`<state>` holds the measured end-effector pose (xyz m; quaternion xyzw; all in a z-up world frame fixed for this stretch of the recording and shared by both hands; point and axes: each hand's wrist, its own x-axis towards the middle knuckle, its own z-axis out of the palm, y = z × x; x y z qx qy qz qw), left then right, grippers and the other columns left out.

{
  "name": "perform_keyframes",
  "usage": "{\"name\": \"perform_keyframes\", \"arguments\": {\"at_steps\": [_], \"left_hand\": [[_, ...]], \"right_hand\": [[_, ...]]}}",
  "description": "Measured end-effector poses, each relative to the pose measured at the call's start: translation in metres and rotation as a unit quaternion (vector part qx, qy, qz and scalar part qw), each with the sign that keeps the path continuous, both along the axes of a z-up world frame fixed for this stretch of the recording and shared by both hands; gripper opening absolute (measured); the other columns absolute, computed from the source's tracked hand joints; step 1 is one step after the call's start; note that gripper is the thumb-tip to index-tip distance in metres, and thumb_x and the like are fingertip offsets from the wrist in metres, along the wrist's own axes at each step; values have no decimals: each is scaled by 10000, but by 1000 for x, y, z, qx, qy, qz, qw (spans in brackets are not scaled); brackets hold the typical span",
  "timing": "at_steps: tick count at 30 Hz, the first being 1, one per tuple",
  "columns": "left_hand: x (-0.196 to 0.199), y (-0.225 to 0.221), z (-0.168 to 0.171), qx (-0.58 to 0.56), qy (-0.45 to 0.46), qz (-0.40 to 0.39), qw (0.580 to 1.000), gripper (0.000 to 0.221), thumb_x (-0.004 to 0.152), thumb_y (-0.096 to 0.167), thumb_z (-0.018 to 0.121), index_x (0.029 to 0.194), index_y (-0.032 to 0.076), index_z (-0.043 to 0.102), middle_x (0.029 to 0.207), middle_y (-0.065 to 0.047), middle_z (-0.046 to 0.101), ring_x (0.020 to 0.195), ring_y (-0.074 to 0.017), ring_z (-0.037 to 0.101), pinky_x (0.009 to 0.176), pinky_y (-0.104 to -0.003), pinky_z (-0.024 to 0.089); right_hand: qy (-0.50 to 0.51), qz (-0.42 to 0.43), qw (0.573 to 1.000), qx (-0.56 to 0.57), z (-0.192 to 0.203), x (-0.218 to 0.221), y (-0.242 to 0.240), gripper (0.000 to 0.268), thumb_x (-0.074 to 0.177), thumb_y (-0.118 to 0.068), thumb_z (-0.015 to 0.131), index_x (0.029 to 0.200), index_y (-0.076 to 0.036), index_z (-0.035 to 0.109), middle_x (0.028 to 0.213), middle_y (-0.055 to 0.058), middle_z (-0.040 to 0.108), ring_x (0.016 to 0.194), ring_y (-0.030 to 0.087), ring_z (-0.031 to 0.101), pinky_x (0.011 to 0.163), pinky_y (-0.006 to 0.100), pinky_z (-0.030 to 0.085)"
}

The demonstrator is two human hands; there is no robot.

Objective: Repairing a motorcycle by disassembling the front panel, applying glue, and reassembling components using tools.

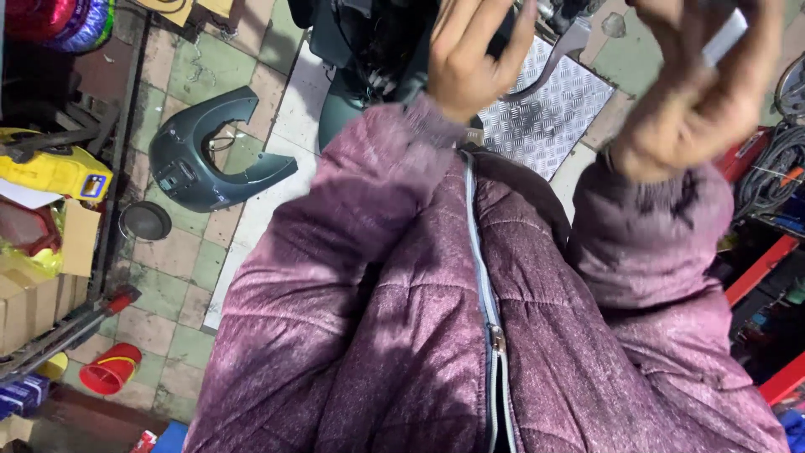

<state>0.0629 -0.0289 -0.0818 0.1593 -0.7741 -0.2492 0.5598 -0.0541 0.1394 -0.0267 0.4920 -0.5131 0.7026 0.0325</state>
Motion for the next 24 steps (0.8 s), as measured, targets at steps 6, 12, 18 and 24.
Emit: {"name": "perform_keyframes", "arguments": {"at_steps": [6,12,18,24], "left_hand": [[65,-3,55,249,-108,-371,888,322,1080,246,563,1233,-35,606,1175,-185,698,1093,-298,732,973,-359,612],[80,-29,44,114,-200,-201,952,184,1068,137,620,1208,27,668,1023,-105,744,837,-223,727,757,-357,584],[55,-40,56,15,-209,-117,971,180,1048,73,682,1225,87,654,1059,-84,740,888,-276,736,776,-373,605],[44,-46,50,-11,-233,-105,967,78,1044,135,631,1096,110,684,897,-80,691,709,-324,632,650,-407,502]], "right_hand": [[-96,157,977,110,31,39,-15,392,1217,-175,321,1529,49,399,1231,466,526,907,519,658,790,542,633],[-139,47,973,177,17,24,-12,292,1247,-103,412,1498,46,426,1387,389,561,993,548,705,825,550,621],[25,-193,975,106,-11,-33,12,177,1126,115,608,1303,104,600,1254,297,662,1195,400,649,1043,483,538],[200,-258,901,287,-48,-69,39,159,1164,32,758,1032,81,683,979,195,632,866,309,575,716,419,458]]}}
